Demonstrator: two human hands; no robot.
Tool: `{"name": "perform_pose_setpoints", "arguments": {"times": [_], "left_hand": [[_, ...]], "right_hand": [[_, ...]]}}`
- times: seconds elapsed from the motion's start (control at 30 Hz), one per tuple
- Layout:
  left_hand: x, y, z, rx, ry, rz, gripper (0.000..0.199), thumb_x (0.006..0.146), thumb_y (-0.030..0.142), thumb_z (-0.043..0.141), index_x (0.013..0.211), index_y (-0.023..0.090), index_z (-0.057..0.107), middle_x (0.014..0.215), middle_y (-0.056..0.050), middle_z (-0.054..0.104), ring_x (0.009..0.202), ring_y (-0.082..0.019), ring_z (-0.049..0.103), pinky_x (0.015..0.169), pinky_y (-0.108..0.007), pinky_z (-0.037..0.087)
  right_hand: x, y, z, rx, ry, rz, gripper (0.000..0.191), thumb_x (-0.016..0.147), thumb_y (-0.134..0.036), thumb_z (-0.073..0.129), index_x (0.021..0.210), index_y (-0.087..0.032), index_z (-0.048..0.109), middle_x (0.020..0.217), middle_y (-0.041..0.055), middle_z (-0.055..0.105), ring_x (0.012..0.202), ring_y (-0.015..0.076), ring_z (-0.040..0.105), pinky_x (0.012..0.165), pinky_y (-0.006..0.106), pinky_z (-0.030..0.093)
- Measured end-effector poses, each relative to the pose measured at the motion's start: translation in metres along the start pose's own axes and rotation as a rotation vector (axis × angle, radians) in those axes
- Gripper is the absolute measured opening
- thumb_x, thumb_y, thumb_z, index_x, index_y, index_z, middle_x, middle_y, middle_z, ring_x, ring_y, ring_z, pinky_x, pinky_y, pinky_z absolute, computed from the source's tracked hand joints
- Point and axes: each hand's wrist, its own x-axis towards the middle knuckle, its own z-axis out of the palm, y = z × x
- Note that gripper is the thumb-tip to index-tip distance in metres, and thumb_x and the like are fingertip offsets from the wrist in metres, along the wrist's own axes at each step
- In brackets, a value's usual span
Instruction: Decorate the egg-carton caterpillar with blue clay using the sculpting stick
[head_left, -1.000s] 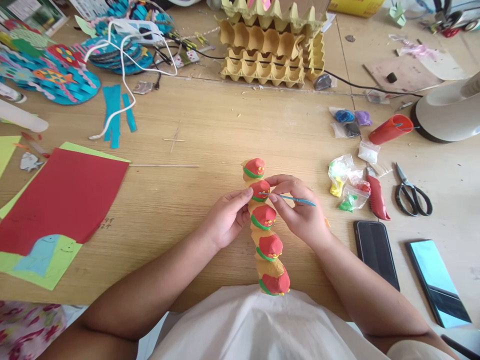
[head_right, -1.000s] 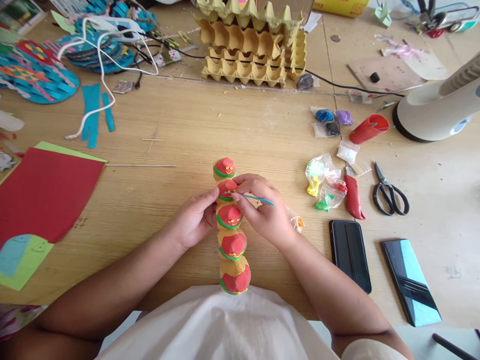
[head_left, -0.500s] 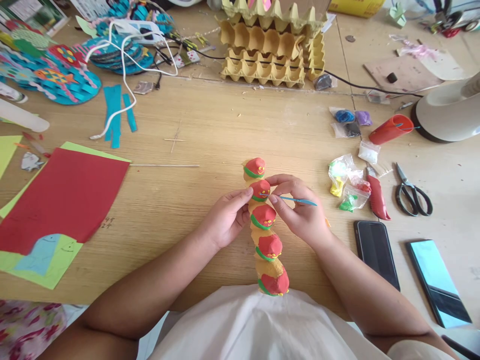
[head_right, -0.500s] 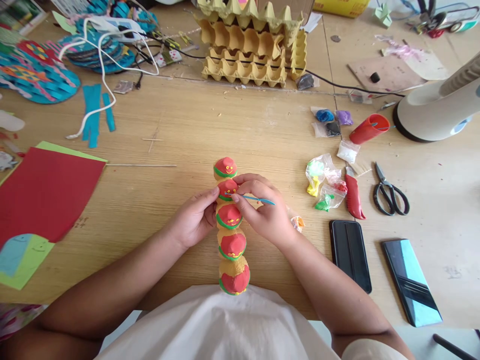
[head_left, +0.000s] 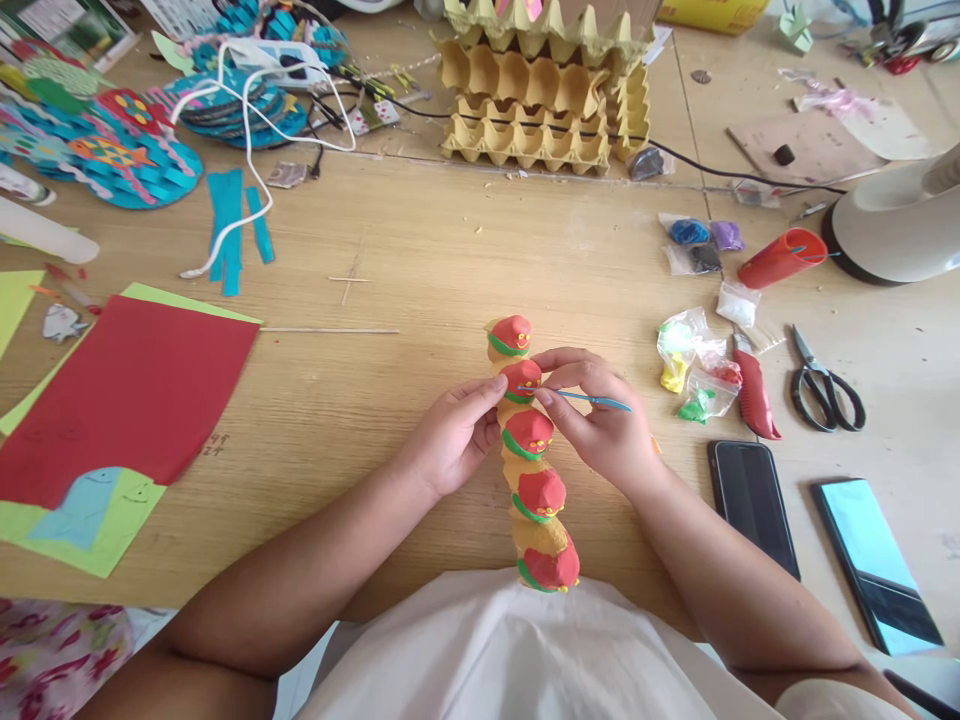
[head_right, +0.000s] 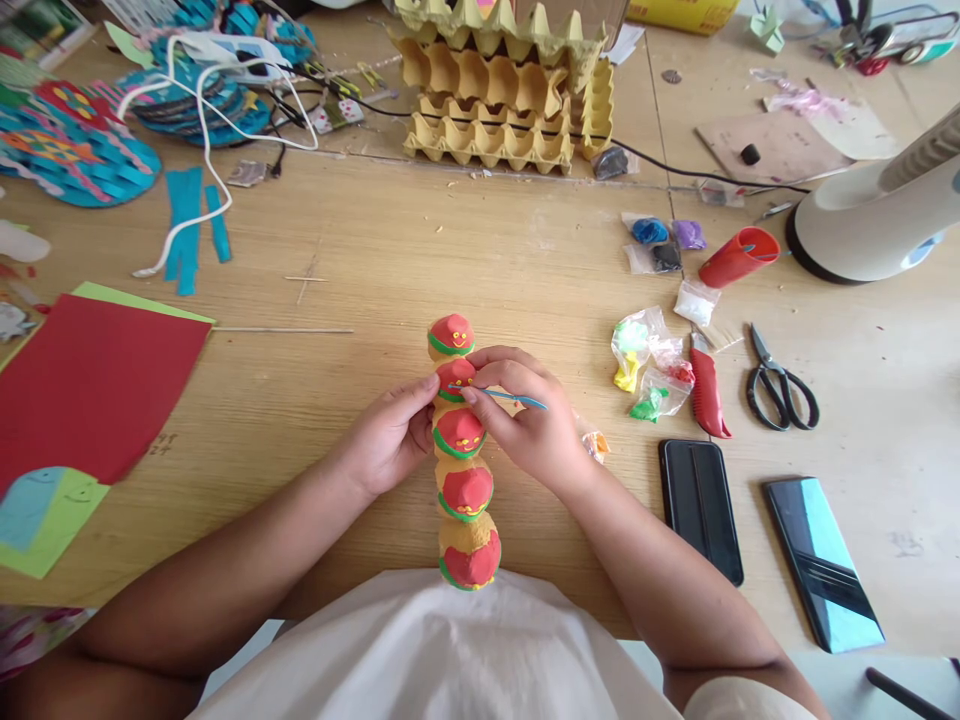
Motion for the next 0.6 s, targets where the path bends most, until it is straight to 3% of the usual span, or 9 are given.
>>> {"name": "perform_pose_setpoints", "arguments": {"times": [0.6], "left_hand": [[0.0001, -0.0007, -0.0011, 0.012, 0.01, 0.006, 0.027, 0.088, 0.039, 0.08, 0.098, 0.015, 0.08, 0.092, -0.006, 0.08, 0.076, -0.012, 0.073, 0.068, -0.018, 0.059]], "right_hand": [[-0.0015, 0.001, -0.0004, 0.02, -0.002, 0.027, 0.007, 0.097, -0.021, 0.069, 0.091, -0.025, 0.067, 0.114, 0.0078, 0.076, 0.108, 0.0232, 0.073, 0.093, 0.042, 0.059]]}}
